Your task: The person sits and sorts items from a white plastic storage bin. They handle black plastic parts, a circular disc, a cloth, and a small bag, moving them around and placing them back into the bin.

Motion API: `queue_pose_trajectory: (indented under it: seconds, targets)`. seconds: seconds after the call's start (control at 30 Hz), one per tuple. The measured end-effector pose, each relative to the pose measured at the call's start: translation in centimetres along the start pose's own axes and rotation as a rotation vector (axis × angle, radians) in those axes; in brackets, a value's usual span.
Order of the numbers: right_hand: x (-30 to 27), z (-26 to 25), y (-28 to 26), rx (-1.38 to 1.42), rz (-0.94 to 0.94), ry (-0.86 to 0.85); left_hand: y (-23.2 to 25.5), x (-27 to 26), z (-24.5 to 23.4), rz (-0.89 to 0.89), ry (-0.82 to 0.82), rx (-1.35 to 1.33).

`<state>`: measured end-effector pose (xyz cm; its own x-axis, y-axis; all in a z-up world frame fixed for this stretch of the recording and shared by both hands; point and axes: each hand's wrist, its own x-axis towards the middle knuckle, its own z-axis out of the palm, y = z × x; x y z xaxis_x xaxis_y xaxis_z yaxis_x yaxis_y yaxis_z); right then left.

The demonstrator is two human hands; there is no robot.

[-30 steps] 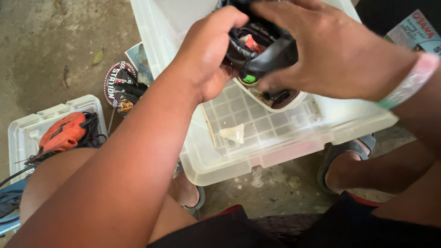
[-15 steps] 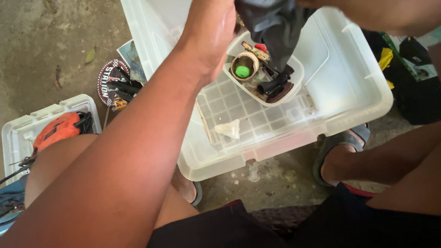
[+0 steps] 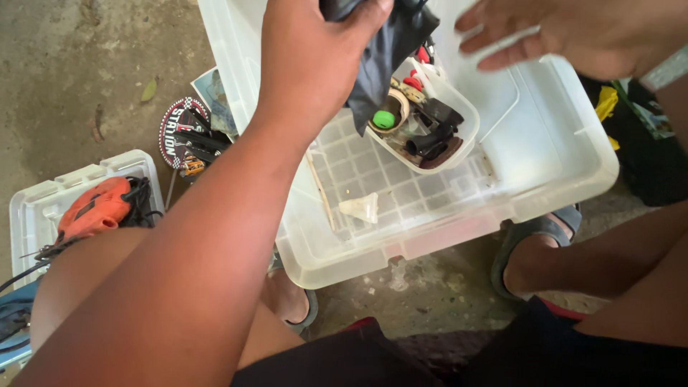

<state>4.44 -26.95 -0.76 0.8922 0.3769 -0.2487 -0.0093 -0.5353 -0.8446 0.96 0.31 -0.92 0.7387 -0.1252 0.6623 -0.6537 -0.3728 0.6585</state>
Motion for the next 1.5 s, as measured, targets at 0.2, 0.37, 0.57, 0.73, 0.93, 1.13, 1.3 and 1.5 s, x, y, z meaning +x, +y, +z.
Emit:
queue_pose_trajectory:
  seconds: [0.2, 0.37, 0.57, 0.73, 0.93, 1.13, 1.3, 1.5]
  targets:
    - [-0.9, 2.8, -3.5, 0.102, -0.043, -0.033, 0.3, -0.2, -0.7, -0.305, -0.090, -0.070]
    - [-0.9, 3.9, -4.0, 0.096, -0.197, 0.017, 0.5, -0.6, -0.4, -0.331, -0.202, -0.219]
    - [-0.9, 2.2, -4.1, 0.138, -0.187, 0.060, 0.3, -0.2, -0.6, -0.218, -0.203, 0.031]
    - [-2.7, 2.2, -4.9, -0.340, -0.276, 0.166, 1.8, -0.5, 0.9, 0.103, -0.306, -0.016]
    - [-2.2, 1.3, -5.4, -0.387, -0.315, 0.199, 2.2, -0.1, 2.1, -0.068, -0.411, -0.152]
    - [-3.1, -0.3, -2.9, -0.462, -0.160, 0.280, 0.7, -0.2, 2.3, 0.084, -0.382, -0.033]
    - [-3.3, -1.3, -1.9, -0.340, -0.110, 0.267, 0.5, -0.4, 2.4, 0.235, -0.339, -0.048]
    - [-2.9, -2.4, -0.2, -0.181, -0.068, 0.239, 0.8, -0.3, 2.6, -0.107, -0.415, -0.036]
